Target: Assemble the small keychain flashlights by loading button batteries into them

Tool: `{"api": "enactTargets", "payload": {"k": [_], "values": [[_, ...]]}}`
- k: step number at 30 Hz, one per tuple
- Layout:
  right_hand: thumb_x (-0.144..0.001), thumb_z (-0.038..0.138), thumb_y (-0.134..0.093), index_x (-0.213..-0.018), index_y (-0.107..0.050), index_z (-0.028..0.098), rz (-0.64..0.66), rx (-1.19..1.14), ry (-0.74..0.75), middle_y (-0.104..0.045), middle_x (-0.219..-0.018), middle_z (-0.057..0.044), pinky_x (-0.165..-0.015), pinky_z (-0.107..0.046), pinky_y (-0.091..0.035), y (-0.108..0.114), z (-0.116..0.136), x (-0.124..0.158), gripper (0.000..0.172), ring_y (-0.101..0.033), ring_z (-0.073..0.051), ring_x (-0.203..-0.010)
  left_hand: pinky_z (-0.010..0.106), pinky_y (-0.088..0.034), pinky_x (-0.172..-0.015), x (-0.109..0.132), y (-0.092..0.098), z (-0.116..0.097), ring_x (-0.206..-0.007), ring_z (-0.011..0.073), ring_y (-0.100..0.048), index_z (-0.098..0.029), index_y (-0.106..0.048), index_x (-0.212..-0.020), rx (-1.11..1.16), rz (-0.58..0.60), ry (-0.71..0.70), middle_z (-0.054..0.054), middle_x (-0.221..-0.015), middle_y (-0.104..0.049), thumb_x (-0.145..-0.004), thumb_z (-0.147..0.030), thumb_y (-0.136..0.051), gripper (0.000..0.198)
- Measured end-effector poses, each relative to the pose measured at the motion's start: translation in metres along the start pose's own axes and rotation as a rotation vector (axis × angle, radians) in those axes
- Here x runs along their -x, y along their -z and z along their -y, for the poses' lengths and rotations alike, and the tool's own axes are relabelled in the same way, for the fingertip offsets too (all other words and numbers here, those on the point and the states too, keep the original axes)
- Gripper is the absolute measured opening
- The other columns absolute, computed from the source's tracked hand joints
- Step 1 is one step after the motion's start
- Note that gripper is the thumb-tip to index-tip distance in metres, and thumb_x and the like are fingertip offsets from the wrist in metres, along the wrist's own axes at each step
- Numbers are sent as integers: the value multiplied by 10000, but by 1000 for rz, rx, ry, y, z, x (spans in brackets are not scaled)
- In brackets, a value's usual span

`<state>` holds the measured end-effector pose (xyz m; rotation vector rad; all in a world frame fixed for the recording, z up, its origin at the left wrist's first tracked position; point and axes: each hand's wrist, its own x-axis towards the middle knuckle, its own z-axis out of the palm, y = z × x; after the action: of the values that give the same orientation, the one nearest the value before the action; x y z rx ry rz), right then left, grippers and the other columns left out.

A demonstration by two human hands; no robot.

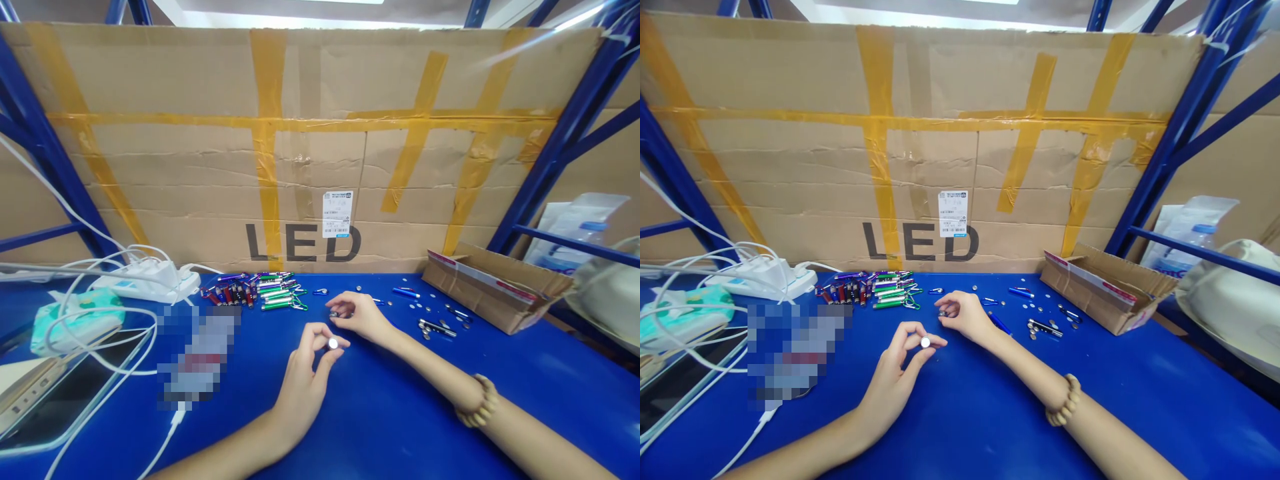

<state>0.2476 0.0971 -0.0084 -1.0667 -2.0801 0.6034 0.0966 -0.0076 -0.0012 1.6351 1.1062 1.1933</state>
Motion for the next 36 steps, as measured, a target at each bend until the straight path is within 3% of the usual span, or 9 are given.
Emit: {"api": "enactTargets", "payload": {"k": [6, 9, 14, 18, 25, 36], "values": [[-666, 290, -689, -827, -699, 130, 9, -244, -45, -700, -750, -59, -596, -250, -525, 14, 21, 24, 227, -629, -136, -628, 257, -415, -775, -1, 0, -1, -865, 158, -611, -228, -436, -847, -2, -8, -34, 10, -883, -680, -849, -220, -470, 35], [-680, 282, -691, -814, -717, 168, -43, -202, -34, -706, -763, -48, -595, -261, -522, 20, 32, 32, 178, -628, -146, -641, 250, -428, -723, -3, 0, 1, -785, 160, -607, -220, -470, -810, -35, -36, -21, -6, -781, -644, -815, -225, -517, 48], [-816, 224, -558, -953, -698, 236, -94, -150, 126, -695, -950, -47, -796, -315, -513, 25, 47, 41, 196, -635, -173, -887, 257, -435, -684, -6, 0, 6, -735, 159, -585, -204, -493, -806, -30, -75, 20, 13, -778, -616, -795, -259, -531, 67], [-842, 227, -525, -1033, -668, 253, -116, -158, 127, -685, -926, -42, -755, -290, -520, 24, 52, 45, 241, -636, -158, -847, 239, -413, -608, -7, 0, 8, -645, 137, -551, -198, -476, -835, 19, -43, 13, 5, -710, -601, -845, -274, -460, 78], [-703, 322, -694, -714, -722, 202, -72, -355, -8, -707, -702, -28, -612, -258, -530, 22, 53, 48, 124, -658, -159, -654, 236, -433, -641, -3, -1, 7, -676, 140, -583, -195, -506, -824, 46, 3, 5, 3, -703, -622, -850, -272, -472, 88], [-787, 319, -613, -715, -703, 207, -12, -74, 155, -680, -698, -34, -618, -261, -497, 30, 52, 44, 160, -623, -146, -659, 214, -443, -571, -6, -1, 8, -701, 164, -629, -197, -549, -730, -52, -107, 27, 2, -737, -682, -770, -267, -571, 84]]}}
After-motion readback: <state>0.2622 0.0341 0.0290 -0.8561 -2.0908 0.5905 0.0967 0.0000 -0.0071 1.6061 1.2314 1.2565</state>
